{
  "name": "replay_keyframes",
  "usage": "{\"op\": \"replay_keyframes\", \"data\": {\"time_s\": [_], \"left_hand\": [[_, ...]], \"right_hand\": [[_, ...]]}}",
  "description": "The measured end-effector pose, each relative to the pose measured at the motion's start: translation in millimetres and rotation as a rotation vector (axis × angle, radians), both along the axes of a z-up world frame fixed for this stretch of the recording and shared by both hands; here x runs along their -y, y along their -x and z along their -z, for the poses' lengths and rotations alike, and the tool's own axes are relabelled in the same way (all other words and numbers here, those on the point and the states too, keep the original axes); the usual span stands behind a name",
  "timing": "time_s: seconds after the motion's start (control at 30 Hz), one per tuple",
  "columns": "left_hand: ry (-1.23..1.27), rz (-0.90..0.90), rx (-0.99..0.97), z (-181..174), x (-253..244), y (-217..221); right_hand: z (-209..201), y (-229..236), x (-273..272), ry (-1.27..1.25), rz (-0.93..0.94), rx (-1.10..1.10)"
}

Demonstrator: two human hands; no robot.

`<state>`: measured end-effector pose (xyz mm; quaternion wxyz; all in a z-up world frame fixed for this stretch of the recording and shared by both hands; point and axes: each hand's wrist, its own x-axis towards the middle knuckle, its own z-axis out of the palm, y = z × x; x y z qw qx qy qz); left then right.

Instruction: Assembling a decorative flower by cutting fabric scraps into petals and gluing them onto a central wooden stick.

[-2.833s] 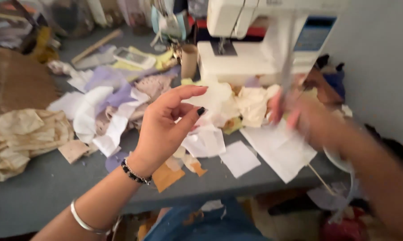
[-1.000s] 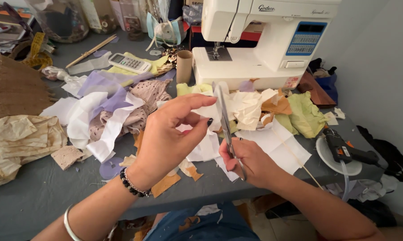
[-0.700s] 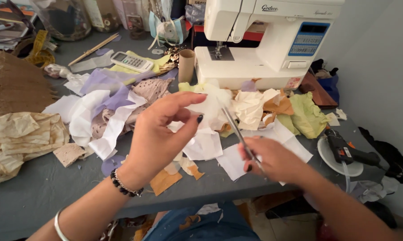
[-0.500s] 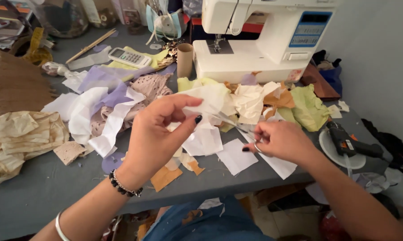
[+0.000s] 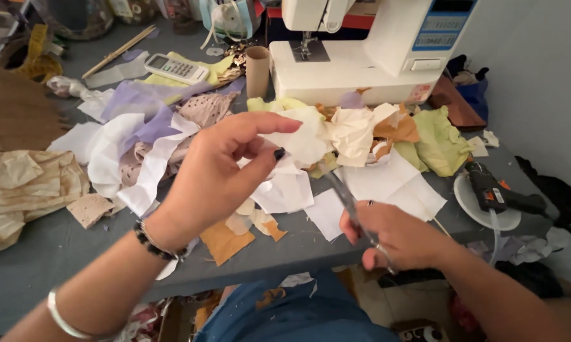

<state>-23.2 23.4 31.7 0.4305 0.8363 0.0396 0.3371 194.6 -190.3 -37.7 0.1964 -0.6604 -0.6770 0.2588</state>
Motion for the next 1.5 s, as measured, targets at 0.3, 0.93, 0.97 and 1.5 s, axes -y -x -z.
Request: {"op": "replay_keyframes", "data": {"time_s": [0.3, 0.93, 0.97, 1.5], "left_hand": [[-0.110, 0.210, -0.103, -13.0, 0.1, -0.6], [-0.054, 0.204, -0.155, 2.0, 4.6, -6.7], [-0.072, 0.210, -0.145, 1.5, 4.3, -6.8], [-0.156, 0.220, -0.135, -2.7, 3.2, -7.9]], "right_hand": [[8.4, 1.8, -5.3, -0.099, -0.096, 0.094], [4.8, 11.7, -9.5, -0.152, -0.097, 0.029], [5.5, 10.9, -9.7, -0.127, -0.074, 0.027], [16.5, 5.8, -10.2, -0.182, -0.093, 0.045]]}}
